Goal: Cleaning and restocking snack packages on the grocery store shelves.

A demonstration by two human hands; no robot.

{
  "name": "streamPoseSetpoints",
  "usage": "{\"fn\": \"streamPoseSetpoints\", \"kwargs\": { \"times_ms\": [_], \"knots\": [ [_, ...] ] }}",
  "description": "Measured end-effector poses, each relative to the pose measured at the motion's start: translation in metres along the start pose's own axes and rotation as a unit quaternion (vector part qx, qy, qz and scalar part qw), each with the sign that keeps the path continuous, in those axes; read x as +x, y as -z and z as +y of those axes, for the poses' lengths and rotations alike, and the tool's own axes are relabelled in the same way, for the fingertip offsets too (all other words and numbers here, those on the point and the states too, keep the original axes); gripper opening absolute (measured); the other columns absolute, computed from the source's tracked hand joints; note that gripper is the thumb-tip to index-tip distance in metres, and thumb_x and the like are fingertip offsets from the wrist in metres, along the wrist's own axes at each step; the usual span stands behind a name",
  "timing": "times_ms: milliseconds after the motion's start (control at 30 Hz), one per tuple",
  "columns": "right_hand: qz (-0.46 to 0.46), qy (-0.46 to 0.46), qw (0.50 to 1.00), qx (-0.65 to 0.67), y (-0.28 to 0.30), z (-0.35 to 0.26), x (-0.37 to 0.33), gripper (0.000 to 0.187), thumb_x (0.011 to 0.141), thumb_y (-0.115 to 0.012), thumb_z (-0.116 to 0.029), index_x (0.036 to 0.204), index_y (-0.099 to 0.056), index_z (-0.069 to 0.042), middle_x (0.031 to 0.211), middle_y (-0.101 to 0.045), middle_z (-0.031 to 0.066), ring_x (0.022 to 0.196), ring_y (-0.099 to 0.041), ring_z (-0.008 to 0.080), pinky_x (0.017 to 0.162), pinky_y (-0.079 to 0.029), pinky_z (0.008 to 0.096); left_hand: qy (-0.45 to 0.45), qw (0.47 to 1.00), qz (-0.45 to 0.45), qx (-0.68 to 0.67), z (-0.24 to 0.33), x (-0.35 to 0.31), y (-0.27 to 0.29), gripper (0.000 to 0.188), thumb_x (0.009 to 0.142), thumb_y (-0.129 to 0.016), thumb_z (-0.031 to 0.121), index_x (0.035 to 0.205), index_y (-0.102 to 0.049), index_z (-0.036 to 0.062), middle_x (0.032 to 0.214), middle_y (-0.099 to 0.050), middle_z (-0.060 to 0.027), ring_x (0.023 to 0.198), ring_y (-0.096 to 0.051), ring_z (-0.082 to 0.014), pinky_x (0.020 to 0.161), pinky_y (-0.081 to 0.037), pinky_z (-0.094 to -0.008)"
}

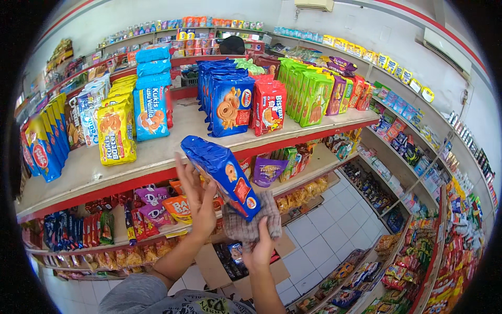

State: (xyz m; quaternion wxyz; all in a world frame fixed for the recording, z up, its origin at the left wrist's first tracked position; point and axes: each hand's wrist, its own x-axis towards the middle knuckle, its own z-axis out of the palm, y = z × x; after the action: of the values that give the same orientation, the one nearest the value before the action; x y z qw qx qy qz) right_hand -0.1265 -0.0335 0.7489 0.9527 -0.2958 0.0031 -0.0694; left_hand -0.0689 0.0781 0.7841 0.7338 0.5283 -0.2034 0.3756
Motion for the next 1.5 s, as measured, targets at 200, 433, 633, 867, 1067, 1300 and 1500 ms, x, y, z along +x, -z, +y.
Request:
{"fn": "streamPoseSetpoints", "kwargs": {
  "times_ms": [200, 433, 633, 867, 1067, 1300, 1500],
  "knots": [
    [-0.085, -0.084, 0.993, -0.025, 0.015, -0.034, 0.071, 0.039, 0.093, -0.044, -0.024, 0.126, -0.043, -0.004, 0.123, -0.051, 0.0088, 0.110, -0.051, 0.0215, 0.094, -0.041, 0.0367, 0.109, 0.978, -0.155, 0.083, -0.024, 0.033, 0.017, 0.037, 0.076, -0.067, 0.003, 0.106, -0.046, 0.0007, 0.095, -0.059, -0.0055, 0.090, -0.058, -0.0137, 0.084, -0.045, -0.0301],
    [-0.067, -0.074, 0.995, -0.027, 0.051, -0.063, 0.121, 0.039, 0.091, -0.049, -0.023, 0.125, -0.045, -0.004, 0.122, -0.052, 0.0094, 0.110, -0.051, 0.0226, 0.093, -0.041, 0.0384, 0.002, 0.981, -0.014, 0.195, -0.012, 0.097, -0.020, 0.029, 0.079, -0.067, 0.012, 0.102, -0.053, -0.0007, 0.097, -0.060, -0.0072, 0.088, -0.060, -0.0152, 0.076, -0.050, -0.0282],
    [-0.063, -0.079, 0.995, -0.022, 0.103, -0.078, 0.114, 0.040, 0.089, -0.051, -0.023, 0.123, -0.046, -0.003, 0.119, -0.054, 0.0099, 0.107, -0.054, 0.0239, 0.090, -0.043, 0.0390, -0.156, 0.885, 0.056, 0.436, -0.044, 0.137, -0.033, 0.045, 0.068, -0.075, 0.028, 0.096, -0.057, -0.0025, 0.082, -0.064, -0.0160, 0.074, -0.063, -0.0262, 0.065, -0.047, -0.0345],
    [0.006, -0.141, 0.989, -0.036, 0.141, -0.093, 0.116, 0.039, 0.089, -0.052, -0.024, 0.122, -0.047, -0.004, 0.118, -0.054, 0.0095, 0.106, -0.054, 0.0238, 0.089, -0.043, 0.0387, -0.170, 0.839, 0.097, 0.508, -0.078, 0.133, -0.042, 0.052, 0.069, -0.073, 0.031, 0.101, -0.053, -0.0032, 0.093, -0.060, -0.0198, 0.081, -0.059, -0.0332, 0.070, -0.046, -0.0389],
    [-0.023, -0.132, 0.991, -0.021, 0.164, -0.095, 0.120, 0.038, 0.089, -0.051, -0.024, 0.121, -0.048, -0.004, 0.118, -0.055, 0.0091, 0.105, -0.055, 0.0239, 0.090, -0.043, 0.0388, -0.149, 0.818, 0.101, 0.546, -0.080, 0.130, -0.050, 0.068, 0.072, -0.071, 0.034, 0.120, -0.040, -0.0034, 0.106, -0.054, -0.0232, 0.089, -0.057, -0.0369, 0.073, -0.045, -0.0405],
    [-0.019, -0.179, 0.984, 0.014, 0.172, -0.096, 0.110, 0.038, 0.091, -0.048, -0.019, 0.125, -0.044, -0.002, 0.121, -0.052, 0.0126, 0.109, -0.052, 0.0261, 0.093, -0.041, 0.0399, -0.111, 0.779, 0.073, 0.613, -0.067, 0.128, -0.048, 0.076, 0.073, -0.069, 0.035, 0.125, -0.033, -0.0068, 0.106, -0.054, -0.0257, 0.091, -0.056, -0.0397, 0.075, -0.045, -0.0428],
    [-0.029, -0.185, 0.982, -0.010, 0.179, -0.085, 0.110, 0.038, 0.088, -0.053, -0.022, 0.121, -0.048, -0.003, 0.117, -0.055, 0.0104, 0.106, -0.054, 0.0243, 0.090, -0.043, 0.0386, -0.097, 0.777, 0.050, 0.620, -0.077, 0.126, -0.059, 0.078, 0.073, -0.067, 0.042, 0.129, -0.032, 0.0010, 0.110, -0.053, -0.0238, 0.089, -0.057, -0.0394, 0.070, -0.047, -0.0435]
  ]
}}
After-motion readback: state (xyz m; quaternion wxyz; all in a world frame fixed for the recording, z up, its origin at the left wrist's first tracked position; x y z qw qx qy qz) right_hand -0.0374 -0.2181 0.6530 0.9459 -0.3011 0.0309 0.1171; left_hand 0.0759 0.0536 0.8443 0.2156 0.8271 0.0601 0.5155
